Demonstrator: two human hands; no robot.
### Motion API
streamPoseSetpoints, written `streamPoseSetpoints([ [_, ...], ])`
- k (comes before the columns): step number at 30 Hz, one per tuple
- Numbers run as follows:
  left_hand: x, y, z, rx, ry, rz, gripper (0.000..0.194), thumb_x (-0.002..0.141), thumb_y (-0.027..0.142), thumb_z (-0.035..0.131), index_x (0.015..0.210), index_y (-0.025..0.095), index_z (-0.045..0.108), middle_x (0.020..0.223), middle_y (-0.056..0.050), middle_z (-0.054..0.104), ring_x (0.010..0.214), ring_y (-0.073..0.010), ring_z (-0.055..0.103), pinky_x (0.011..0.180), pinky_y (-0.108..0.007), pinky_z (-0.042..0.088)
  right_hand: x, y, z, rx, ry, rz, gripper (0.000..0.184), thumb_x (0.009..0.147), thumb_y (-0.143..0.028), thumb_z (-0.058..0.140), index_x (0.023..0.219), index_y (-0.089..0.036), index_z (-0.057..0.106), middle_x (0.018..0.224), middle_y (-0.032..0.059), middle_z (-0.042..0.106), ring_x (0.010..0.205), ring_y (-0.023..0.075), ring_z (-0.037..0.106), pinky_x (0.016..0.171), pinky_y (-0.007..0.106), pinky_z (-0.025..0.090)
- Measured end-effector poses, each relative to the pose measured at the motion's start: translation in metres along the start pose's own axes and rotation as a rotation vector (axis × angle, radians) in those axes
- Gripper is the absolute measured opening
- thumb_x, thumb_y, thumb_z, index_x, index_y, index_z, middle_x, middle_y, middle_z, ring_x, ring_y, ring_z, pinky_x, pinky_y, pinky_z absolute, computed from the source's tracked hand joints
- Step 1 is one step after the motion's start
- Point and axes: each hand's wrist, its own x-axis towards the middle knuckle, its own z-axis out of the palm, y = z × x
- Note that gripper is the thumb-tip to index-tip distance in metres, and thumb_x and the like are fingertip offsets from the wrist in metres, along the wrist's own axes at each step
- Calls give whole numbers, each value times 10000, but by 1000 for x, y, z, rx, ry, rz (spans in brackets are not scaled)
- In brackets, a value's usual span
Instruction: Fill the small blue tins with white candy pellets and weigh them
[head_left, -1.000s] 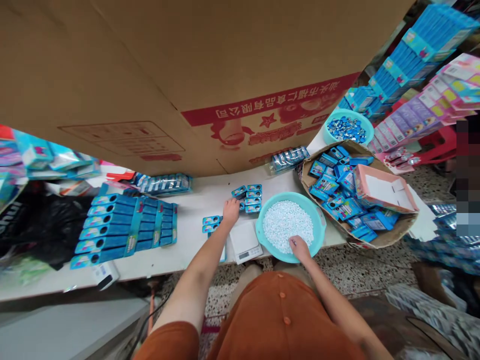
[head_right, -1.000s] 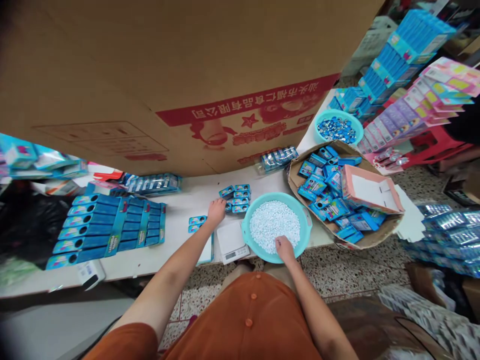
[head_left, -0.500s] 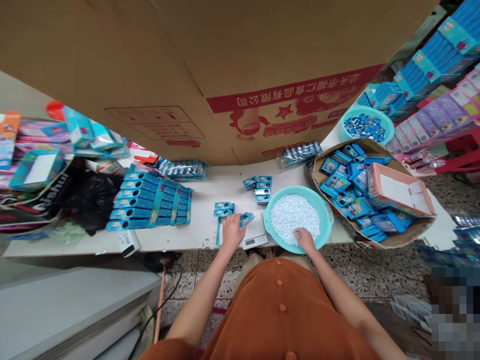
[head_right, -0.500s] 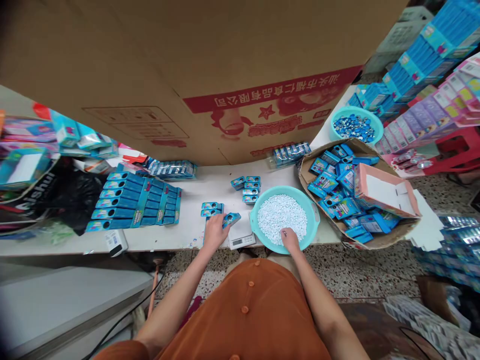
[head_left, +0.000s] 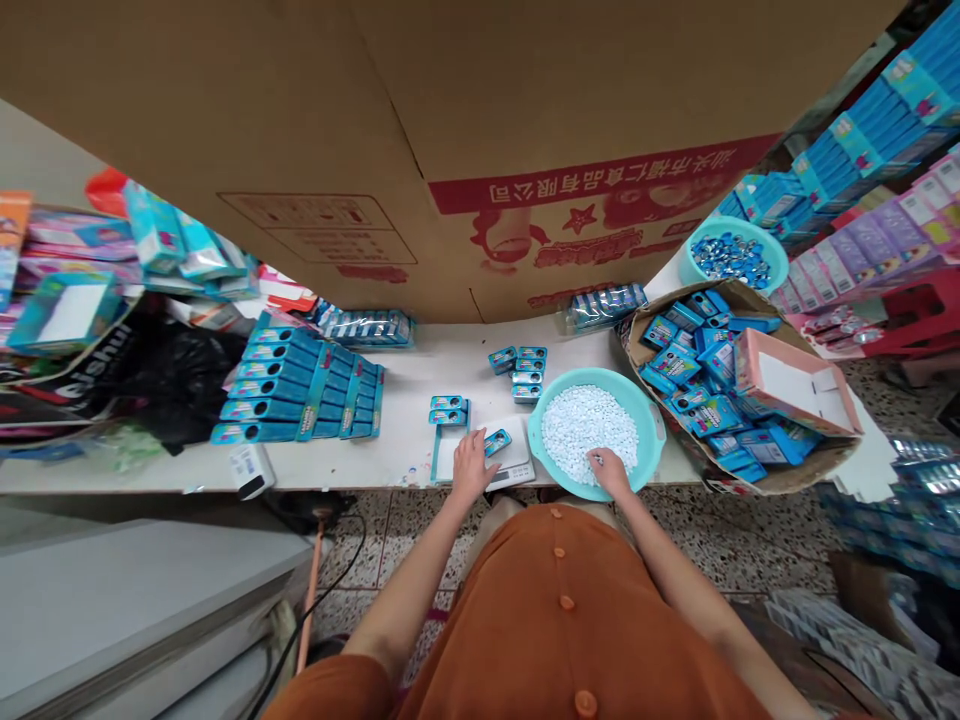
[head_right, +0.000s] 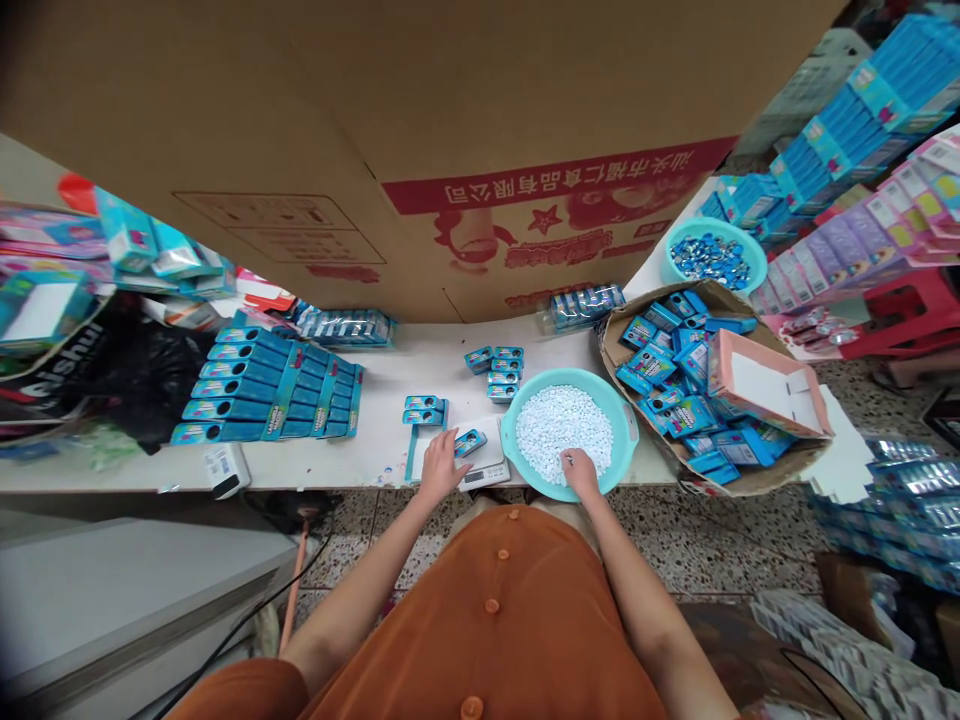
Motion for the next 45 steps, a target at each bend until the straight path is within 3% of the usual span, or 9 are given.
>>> streamPoseSetpoints([
  [4, -43, -19, 11, -74, 75, -99, 735, 755, 359, 607, 1365, 148, 257, 1327, -161, 390, 1247, -292, 353, 1020, -422, 343, -1, 0, 5, 0, -11, 24, 232, 803, -242, 453, 834, -169, 671, 928, 82, 676, 907, 192, 595, 852, 297, 433],
  [10, -114, -47, 31, -125, 56, -228, 582, 789, 351, 542, 1293, 129, 354, 1232, -168, 485, 1181, -291, 429, 991, -457, 383, 3, -1, 16, -25, -43, 9, 234, 803, -238, 452, 846, -166, 671, 926, 81, 675, 908, 192, 597, 856, 300, 431],
  [15, -135, -52, 37, -165, -21, -258, 456, 788, 328, 528, 1195, 136, 456, 1140, -142, 552, 1112, -284, 483, 978, -444, 399, 9, -4, 19, -50, -35, -13, 225, 794, -235, 457, 842, -173, 668, 929, 80, 673, 909, 194, 594, 862, 311, 431],
  [19, -116, -46, 35, -198, -8, -227, 457, 801, 350, 516, 1204, 144, 453, 1159, -134, 548, 1122, -275, 476, 989, -436, 390, 10, -6, 18, -74, -33, -20, 229, 792, -221, 447, 848, -167, 662, 943, 82, 669, 926, 195, 590, 869, 310, 429],
  [24, -67, -45, 27, -202, 54, -204, 517, 794, 382, 535, 1238, 138, 429, 1175, -137, 532, 1143, -277, 459, 999, -421, 382, 4, -7, 14, -72, -28, 5, 224, 792, -229, 453, 852, -163, 658, 939, 83, 668, 927, 196, 590, 867, 303, 430],
  [30, -14, -41, 16, -221, 47, -85, 622, 738, 348, 615, 1287, 172, 382, 1234, -113, 507, 1188, -267, 436, 1020, -401, 371, -6, -8, 9, -94, -22, 40, 252, 812, -250, 434, 880, -166, 663, 968, 85, 671, 936, 201, 590, 865, 302, 426],
  [36, 11, -31, 20, -416, -74, -91, 370, 758, 254, 590, 1113, 191, 508, 1126, -77, 587, 1095, -233, 528, 947, -366, 434, -11, -10, 8, -96, 4, 37, 261, 806, -248, 440, 898, -170, 671, 978, 85, 671, 947, 201, 584, 875, 300, 420],
  [39, 12, -15, -1, -503, -72, -37, 324, 795, 255, 548, 1115, 227, 501, 1112, -54, 585, 1045, -210, 555, 892, -348, 462, -11, -9, 9, -83, 26, 43, 253, 795, -240, 449, 899, -169, 669, 970, 82, 670, 951, 198, 582, 889, 300, 415],
  [45, 11, 51, -76, -533, 154, 267, 361, 828, 292, 546, 1181, 239, 491, 1141, -71, 557, 1094, -207, 504, 962, -365, 412, -13, -1, 10, -25, 97, 62, 260, 800, -245, 440, 890, -149, 666, 953, 93, 665, 946, 205, 582, 890, 309, 421],
])
